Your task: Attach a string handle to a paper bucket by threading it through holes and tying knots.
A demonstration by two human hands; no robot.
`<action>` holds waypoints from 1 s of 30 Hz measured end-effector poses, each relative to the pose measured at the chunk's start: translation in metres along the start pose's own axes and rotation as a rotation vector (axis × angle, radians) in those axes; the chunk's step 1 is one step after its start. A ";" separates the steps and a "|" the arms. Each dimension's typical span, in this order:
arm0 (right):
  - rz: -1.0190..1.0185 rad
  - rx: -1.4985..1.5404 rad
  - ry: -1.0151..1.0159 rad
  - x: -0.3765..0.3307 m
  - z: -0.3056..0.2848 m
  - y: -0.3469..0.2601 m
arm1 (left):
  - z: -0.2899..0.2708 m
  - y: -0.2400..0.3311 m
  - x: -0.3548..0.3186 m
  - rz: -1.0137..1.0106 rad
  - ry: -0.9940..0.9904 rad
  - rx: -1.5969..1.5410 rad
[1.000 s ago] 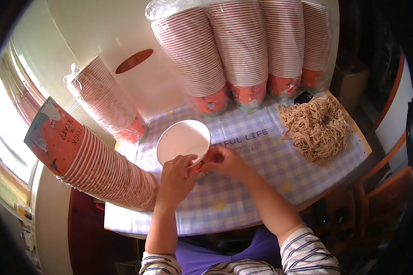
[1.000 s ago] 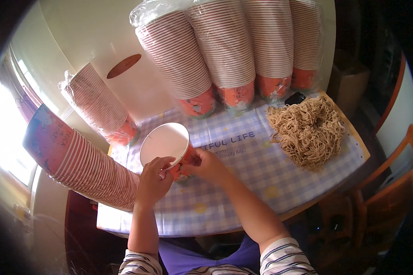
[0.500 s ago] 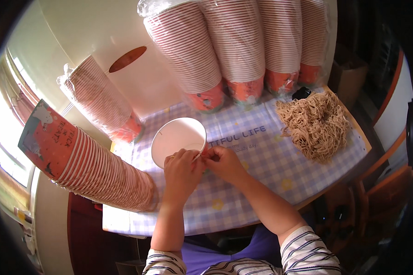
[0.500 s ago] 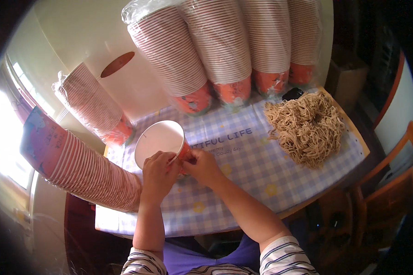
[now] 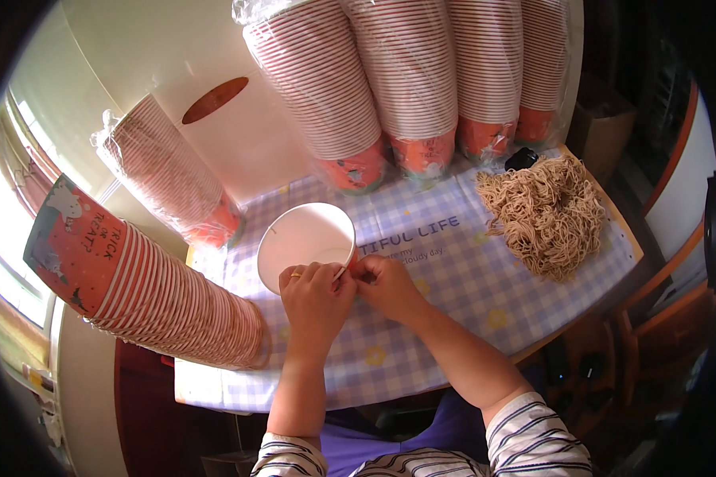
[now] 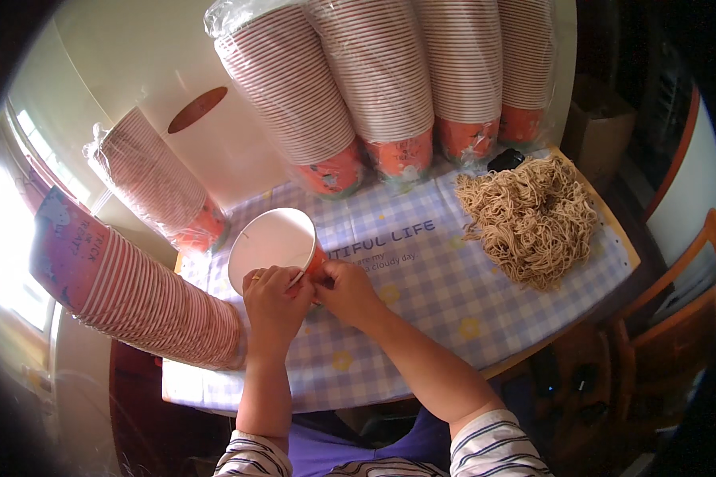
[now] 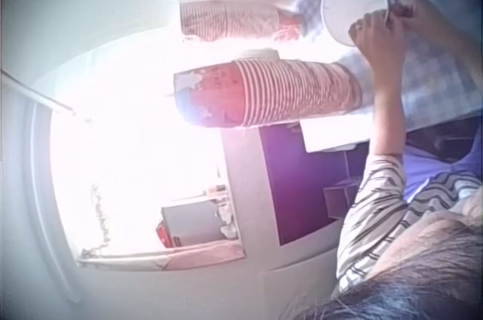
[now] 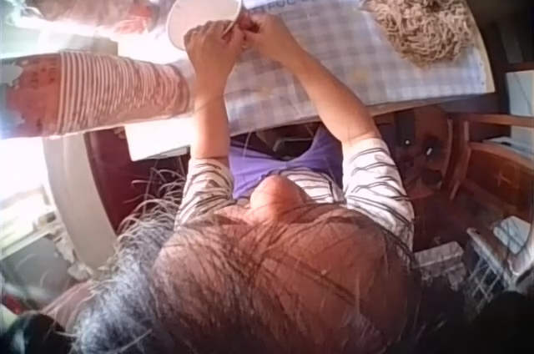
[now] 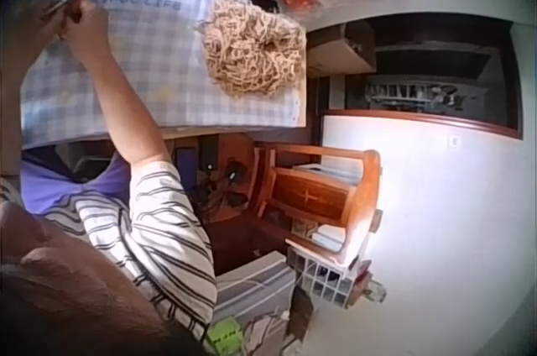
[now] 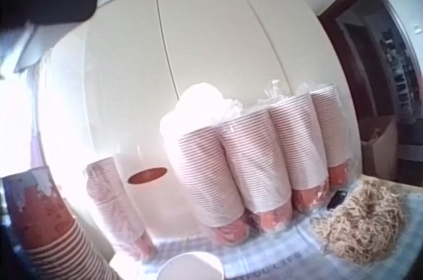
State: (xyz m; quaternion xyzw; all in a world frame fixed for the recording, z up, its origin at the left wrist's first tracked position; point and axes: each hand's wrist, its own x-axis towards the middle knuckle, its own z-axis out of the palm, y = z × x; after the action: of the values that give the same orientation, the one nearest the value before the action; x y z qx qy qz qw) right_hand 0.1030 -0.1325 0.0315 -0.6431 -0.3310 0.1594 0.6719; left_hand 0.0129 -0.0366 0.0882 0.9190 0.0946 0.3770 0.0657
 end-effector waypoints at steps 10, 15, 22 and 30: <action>-0.071 -0.048 0.006 0.000 0.000 -0.003 | 0.005 -0.008 -0.002 0.090 0.086 -0.030; -0.066 -0.059 0.004 0.000 0.001 -0.007 | 0.002 -0.009 -0.002 0.083 0.087 -0.039; -0.033 -0.012 0.050 0.002 0.001 0.002 | -0.019 -0.008 -0.006 -0.033 -0.059 -0.036; 0.184 -0.242 0.143 -0.001 0.007 -0.011 | -0.007 -0.029 -0.024 -0.177 0.099 -0.198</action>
State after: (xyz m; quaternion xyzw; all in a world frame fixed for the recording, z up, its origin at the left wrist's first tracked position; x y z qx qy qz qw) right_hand 0.0953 -0.1290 0.0420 -0.7566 -0.2390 0.1329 0.5939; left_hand -0.0125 -0.0130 0.0717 0.8763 0.1406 0.4222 0.1845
